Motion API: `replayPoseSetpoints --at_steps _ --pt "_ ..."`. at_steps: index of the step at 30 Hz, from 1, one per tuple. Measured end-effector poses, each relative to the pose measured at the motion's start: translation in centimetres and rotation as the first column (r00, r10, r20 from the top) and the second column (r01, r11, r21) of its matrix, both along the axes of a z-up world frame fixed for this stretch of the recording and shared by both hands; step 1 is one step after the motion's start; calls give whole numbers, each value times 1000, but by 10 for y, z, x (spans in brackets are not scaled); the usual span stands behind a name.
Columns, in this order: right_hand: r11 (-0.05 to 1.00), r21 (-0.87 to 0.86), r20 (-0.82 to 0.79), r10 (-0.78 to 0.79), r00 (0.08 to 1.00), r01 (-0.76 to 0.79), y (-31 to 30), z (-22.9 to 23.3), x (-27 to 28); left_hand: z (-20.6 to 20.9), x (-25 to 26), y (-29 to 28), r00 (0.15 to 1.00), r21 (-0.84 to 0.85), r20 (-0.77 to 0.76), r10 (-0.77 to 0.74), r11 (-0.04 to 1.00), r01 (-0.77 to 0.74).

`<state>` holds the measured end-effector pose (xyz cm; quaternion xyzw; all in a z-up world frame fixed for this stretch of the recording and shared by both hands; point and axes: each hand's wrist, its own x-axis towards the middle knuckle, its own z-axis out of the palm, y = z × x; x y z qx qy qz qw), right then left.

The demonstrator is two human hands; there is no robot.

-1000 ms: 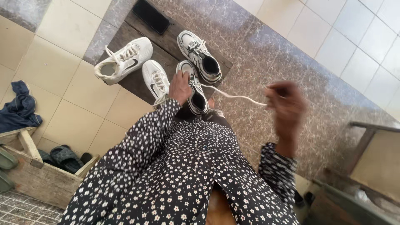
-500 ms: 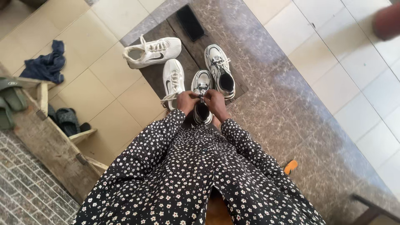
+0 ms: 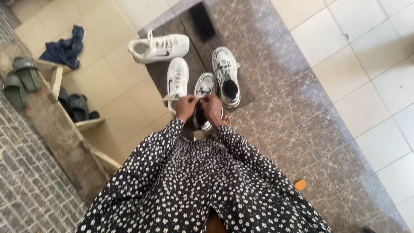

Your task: The person unlaces a pair of white sneakers and a pair of grey sneakers, then relaces each shoe with its original laces. The person handles the laces by hand, threading them through the eyelets and tying knots.

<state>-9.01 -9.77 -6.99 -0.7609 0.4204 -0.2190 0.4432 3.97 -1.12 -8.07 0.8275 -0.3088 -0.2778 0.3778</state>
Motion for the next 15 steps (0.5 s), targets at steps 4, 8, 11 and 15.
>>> replayPoseSetpoints --at_steps 4,8,11,15 --pt "999 23 -13 43 999 -43 -18 1 6 -5 11 -11 1000 37 16 -27 999 26" --pt "999 -24 -92 25 995 -27 -7 -10 0 -34 13 -12 999 117 25 -28 993 25" --pt "969 214 31 -135 990 126 0 -13 -2 -53 13 -17 998 188 4 -59 981 57" --pt "982 65 16 -177 984 176 -19 -5 23 -49 45 -43 980 169 -32 -195 966 198"
